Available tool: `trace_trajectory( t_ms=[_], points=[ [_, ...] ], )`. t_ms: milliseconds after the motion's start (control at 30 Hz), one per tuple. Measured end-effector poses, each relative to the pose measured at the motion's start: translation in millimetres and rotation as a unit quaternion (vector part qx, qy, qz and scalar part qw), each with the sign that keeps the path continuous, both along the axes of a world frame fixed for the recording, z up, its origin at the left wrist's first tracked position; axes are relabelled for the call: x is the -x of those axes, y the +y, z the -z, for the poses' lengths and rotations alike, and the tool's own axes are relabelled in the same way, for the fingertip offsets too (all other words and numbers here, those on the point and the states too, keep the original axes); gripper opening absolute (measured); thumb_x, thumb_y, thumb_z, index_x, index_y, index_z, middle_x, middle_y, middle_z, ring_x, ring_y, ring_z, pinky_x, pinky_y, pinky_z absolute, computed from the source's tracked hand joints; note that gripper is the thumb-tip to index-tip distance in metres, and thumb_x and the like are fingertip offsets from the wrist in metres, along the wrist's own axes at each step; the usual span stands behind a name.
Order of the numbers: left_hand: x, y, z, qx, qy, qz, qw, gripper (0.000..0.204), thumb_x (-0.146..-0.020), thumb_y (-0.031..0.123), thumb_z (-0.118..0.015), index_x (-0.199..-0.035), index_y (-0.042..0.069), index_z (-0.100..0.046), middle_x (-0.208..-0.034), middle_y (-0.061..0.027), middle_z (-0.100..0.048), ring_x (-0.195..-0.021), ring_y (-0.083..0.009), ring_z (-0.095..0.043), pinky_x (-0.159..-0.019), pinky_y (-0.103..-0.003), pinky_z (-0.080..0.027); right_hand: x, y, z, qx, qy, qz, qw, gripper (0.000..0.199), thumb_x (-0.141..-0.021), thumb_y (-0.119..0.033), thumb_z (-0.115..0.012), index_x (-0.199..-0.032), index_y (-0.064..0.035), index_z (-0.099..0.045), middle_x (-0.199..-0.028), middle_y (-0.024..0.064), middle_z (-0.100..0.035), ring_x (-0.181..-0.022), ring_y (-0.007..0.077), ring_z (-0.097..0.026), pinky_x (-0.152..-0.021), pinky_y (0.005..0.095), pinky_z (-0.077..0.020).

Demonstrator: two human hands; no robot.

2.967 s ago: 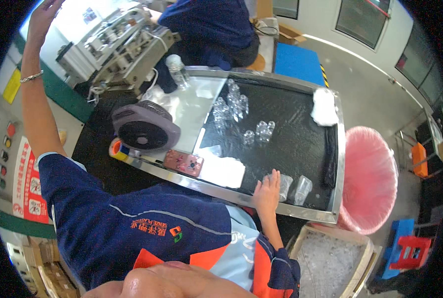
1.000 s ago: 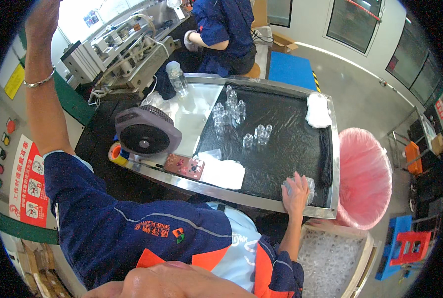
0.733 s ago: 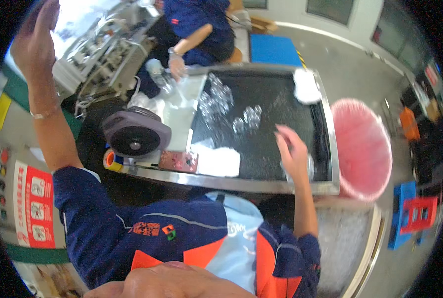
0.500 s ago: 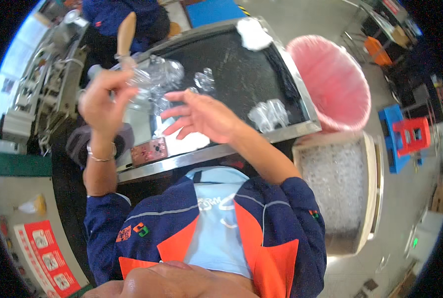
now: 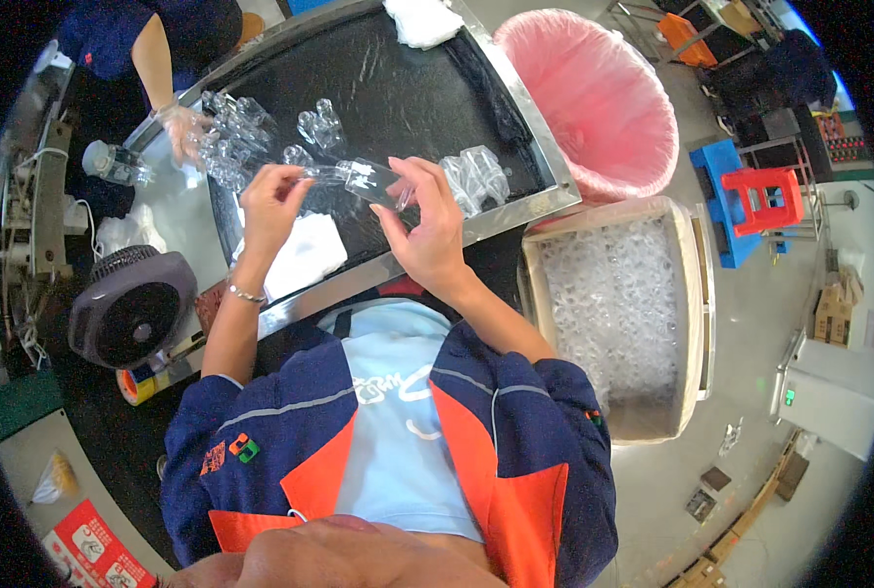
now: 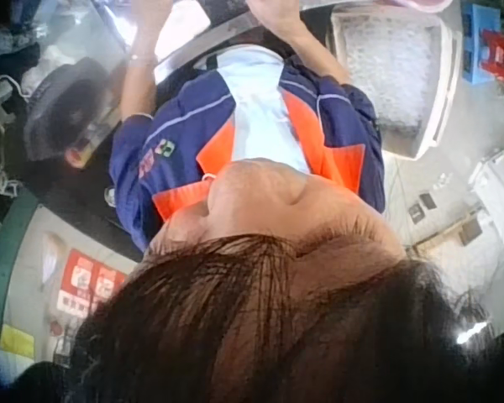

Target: The person sorts and arranges small transparent plastic parts into rows by hand, then places them into a plastic tray inside a cardboard box.

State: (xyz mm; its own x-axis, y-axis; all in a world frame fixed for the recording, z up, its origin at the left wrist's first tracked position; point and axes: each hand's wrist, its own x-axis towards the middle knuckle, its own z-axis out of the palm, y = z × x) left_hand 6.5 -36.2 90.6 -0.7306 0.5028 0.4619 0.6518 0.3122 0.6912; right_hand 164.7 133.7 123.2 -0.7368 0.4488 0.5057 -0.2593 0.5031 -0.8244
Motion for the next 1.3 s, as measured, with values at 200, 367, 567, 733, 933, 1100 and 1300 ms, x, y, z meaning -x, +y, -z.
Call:
trace_trajectory(
  t_ms=[200,367,567,733,933,1100,1300],
  points=[
    [15.0,24.6,40.5,0.105,0.041,-0.016,0.994,0.019,-0.078,0.012,-0.075,-0.092,0.003,-0.065,-0.081,-0.0089,-0.062,-0.062,-0.0199,-0.06,-0.056,-0.031,-0.049,-3.2,0.6,8.1,-0.071,0.002,0.031,0.997,0.057,-0.066,0.007,-0.076,-0.118,-0.0039,-0.055,-0.112,0.0122,-0.055,-0.082,0.0192,-0.061,-0.068,0.0297,-0.0494],
    [17.6,30.7,47.0,0.109,0.009,-0.037,0.993,0.021,-0.079,0.019,-0.074,-0.094,0.007,-0.064,-0.087,-0.0069,-0.062,-0.065,-0.0239,-0.064,-0.059,-0.038,-0.051,-1.3,3.8,10.9,-0.087,-0.008,0.048,0.995,0.057,-0.065,0.007,-0.077,-0.117,-0.0039,-0.055,-0.113,0.0127,-0.055,-0.086,0.0201,-0.063,-0.069,0.0299,-0.0503],
    [19.0,29.4,46.5,0.139,0.047,-0.072,0.987,0.025,-0.079,0.024,-0.074,-0.097,0.01,-0.065,-0.086,-0.006,-0.063,-0.068,-0.0242,-0.065,-0.059,-0.037,-0.052,11.5,20.3,15.1,-0.169,0.003,0.05,0.984,0.056,-0.065,0.003,-0.078,-0.117,-0.0032,-0.057,-0.113,0.0151,-0.057,-0.097,0.03,-0.061,-0.084,0.0367,-0.0499],
    [21.4,26.8,15.5,0.077,0.06,-0.054,0.994,0.03,-0.078,0.022,-0.076,-0.102,0.009,-0.065,-0.084,-0.0065,-0.063,-0.067,-0.0263,-0.064,-0.057,-0.037,-0.051,20.0,215.2,9.2,-0.393,-0.105,0.315,0.857,0.055,-0.077,-0.021,-0.076,-0.122,0.0038,-0.054,-0.114,0.0219,-0.059,-0.106,0.038,-0.056,-0.098,0.0434,-0.0416],
    [131.3,-50.5,0.6,0.063,0.147,-0.257,0.953,0.025,-0.083,0.027,-0.07,-0.099,0.009,-0.063,-0.091,-0.0127,-0.062,-0.082,-0.0343,-0.063,-0.069,-0.042,-0.05,5.5,246.7,12.3,-0.348,-0.111,0.363,0.857,0.043,-0.085,-0.022,-0.067,-0.121,0.001,-0.058,-0.117,0.0227,-0.06,-0.113,0.0383,-0.055,-0.097,0.043,-0.0431],
    [233.0,-98.5,20.2,0.14,0.143,-0.413,0.888,0.03,-0.089,0.035,-0.062,-0.105,0.01,-0.06,-0.101,-0.0177,-0.058,-0.087,-0.04,-0.062,-0.072,-0.048,-0.05,9.1,139.2,34.0,-0.323,-0.083,0.22,0.917,0.015,-0.083,0.001,-0.063,-0.098,0.0017,-0.065,-0.111,0.0192,-0.062,-0.105,0.0358,-0.058,-0.09,0.0435,-0.0458],
    [283.9,-105.3,43.0,0.333,0.038,-0.438,0.834,0.039,-0.094,0.047,-0.049,-0.101,0.011,-0.061,-0.105,-0.0206,-0.059,-0.09,-0.0436,-0.062,-0.076,-0.051,-0.05,-19.5,101.3,52.8,-0.263,-0.114,0.203,0.936,0.015,-0.082,0.005,-0.062,-0.097,0.0016,-0.064,-0.107,0.017,-0.062,-0.1,0.0337,-0.059,-0.087,0.0417,-0.0467]
  ],
)
